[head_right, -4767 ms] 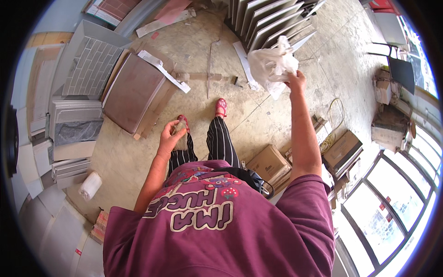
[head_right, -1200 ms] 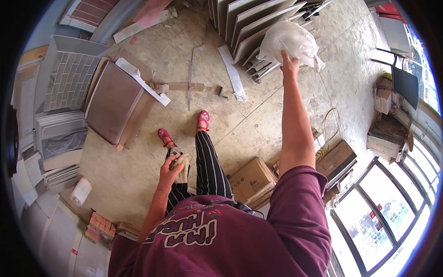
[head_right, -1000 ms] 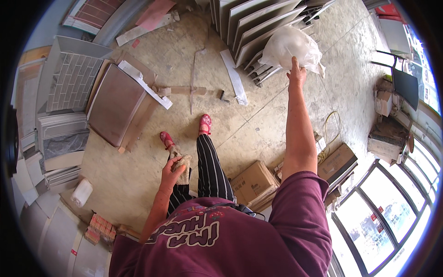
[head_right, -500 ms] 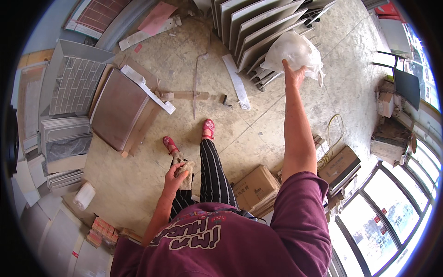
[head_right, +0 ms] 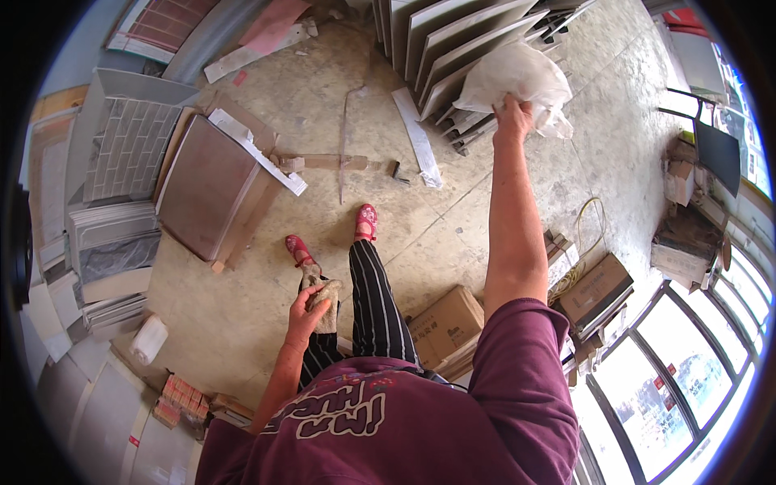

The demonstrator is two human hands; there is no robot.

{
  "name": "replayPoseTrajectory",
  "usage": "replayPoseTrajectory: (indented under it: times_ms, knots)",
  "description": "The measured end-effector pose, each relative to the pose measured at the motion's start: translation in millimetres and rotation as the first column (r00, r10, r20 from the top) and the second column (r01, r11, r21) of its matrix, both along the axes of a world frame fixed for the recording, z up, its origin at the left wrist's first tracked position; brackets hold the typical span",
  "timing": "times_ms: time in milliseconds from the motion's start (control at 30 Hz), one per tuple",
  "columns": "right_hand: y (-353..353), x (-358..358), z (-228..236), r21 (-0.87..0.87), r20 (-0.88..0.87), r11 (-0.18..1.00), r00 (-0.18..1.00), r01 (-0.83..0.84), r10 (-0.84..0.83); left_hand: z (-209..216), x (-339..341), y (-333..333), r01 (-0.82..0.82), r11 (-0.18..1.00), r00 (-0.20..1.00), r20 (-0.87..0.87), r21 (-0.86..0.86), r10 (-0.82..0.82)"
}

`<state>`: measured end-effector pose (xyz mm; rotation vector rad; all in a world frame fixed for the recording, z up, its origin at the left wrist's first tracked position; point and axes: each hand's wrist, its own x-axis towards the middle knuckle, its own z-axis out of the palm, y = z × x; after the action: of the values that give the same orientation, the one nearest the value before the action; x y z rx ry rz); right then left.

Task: The person picks up several white strips and a piece of pink paper from the floor and bundles them together using a plastic tie.

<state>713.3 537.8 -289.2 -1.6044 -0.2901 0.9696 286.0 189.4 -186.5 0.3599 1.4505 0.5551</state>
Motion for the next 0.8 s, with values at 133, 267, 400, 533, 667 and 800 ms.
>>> replayPoseTrajectory:
  times_ms: [133,267,400,533,667,800]
  knots:
    - [-4,5,-11,-0.209,0.079,0.978,0.997,0.013,0.004,3,1,9,0.017,1.0,1.0,0.005,-0.017,-0.017]
    - [-15,-1,17,-0.28,0.096,0.959,0.995,0.04,-0.013,5,1,8,0.007,1.0,1.0,0.019,0.016,-0.008]
    - [-21,4,14,-0.304,0.125,0.952,0.992,0.032,0.007,1,-1,8,0.027,1.0,1.0,0.011,-0.002,-0.027]
    - [-11,26,-13,-0.275,0.234,0.961,0.972,0.03,0.036,2,0,11,0.032,0.999,0.999,0.005,-0.011,-0.032]
    - [13,38,-36,-0.326,0.488,0.927,0.807,-0.186,0.333,0,0,10,0.035,0.999,0.999,-0.001,-0.013,-0.035]
    - [18,27,-32,-0.548,0.302,0.809,0.852,-0.213,0.428,0,0,11,0.048,0.999,0.999,-0.005,0.007,-0.048]
